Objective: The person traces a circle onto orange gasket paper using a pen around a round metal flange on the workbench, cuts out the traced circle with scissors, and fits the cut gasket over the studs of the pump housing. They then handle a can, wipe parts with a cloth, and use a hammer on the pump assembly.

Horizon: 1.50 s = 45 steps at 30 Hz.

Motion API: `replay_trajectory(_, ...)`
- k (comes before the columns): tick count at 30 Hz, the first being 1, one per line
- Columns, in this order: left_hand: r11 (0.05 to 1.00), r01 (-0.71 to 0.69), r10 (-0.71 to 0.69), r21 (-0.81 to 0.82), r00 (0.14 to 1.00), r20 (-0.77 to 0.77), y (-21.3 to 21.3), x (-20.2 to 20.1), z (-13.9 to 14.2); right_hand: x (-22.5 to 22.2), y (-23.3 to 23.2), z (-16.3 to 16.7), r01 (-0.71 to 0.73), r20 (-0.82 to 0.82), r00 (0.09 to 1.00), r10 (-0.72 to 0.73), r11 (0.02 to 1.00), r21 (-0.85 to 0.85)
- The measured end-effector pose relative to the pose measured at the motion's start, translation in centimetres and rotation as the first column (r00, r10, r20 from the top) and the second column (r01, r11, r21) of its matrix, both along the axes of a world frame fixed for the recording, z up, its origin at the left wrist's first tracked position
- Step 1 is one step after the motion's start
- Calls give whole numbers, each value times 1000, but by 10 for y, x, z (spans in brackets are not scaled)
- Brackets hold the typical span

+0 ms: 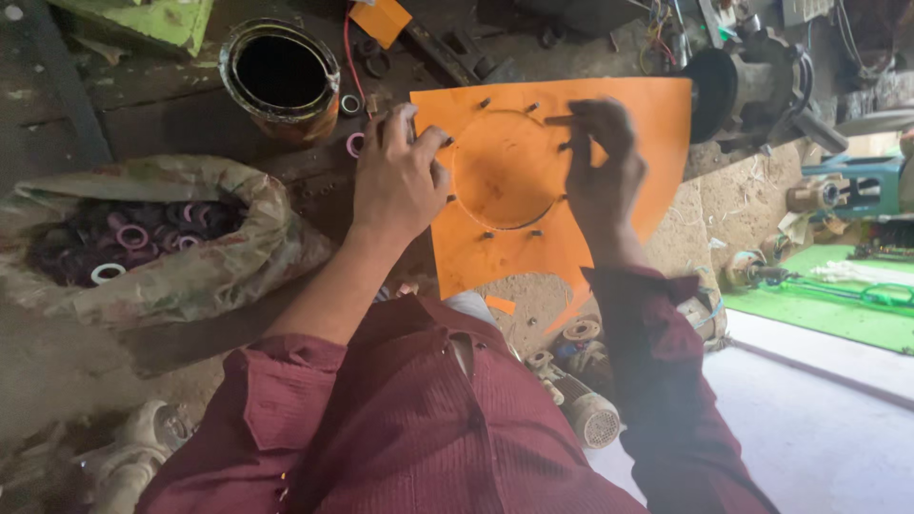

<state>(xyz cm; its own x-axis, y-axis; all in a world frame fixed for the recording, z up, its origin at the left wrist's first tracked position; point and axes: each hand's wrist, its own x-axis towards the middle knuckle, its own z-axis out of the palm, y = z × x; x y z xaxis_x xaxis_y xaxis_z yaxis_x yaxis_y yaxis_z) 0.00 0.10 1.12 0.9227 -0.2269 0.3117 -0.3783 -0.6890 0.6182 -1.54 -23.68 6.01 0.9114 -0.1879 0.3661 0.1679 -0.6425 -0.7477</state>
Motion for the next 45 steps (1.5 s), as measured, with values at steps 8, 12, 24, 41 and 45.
replay_trajectory(8, 999, -5, 6, -34, 1000, 16, 0, 0, 5, -4, 1, -2, -53, 133, 989, 68, 992, -113)
replay_trajectory(12, 999, 17, -18, -28, 999, -34, 0, 1, 3, -7, -2, 2, -97, -45, 995, 87, 939, -329)
replay_trajectory(24, 1000, 10, -10, -4, 999, 47, 0, 0, -1, -16, -11, 2, -98, 179, 973, 147, 962, -256)
replay_trajectory(41, 999, 1, 1, -33, 999, 42, -1, -2, -8, -25, -16, 14, -96, -46, 995, 85, 924, -370)
replay_trajectory(45, 1000, -3, 4, -21, 1000, 24, -1, -1, -10, -24, -15, 17, -101, 114, 983, 144, 942, -319)
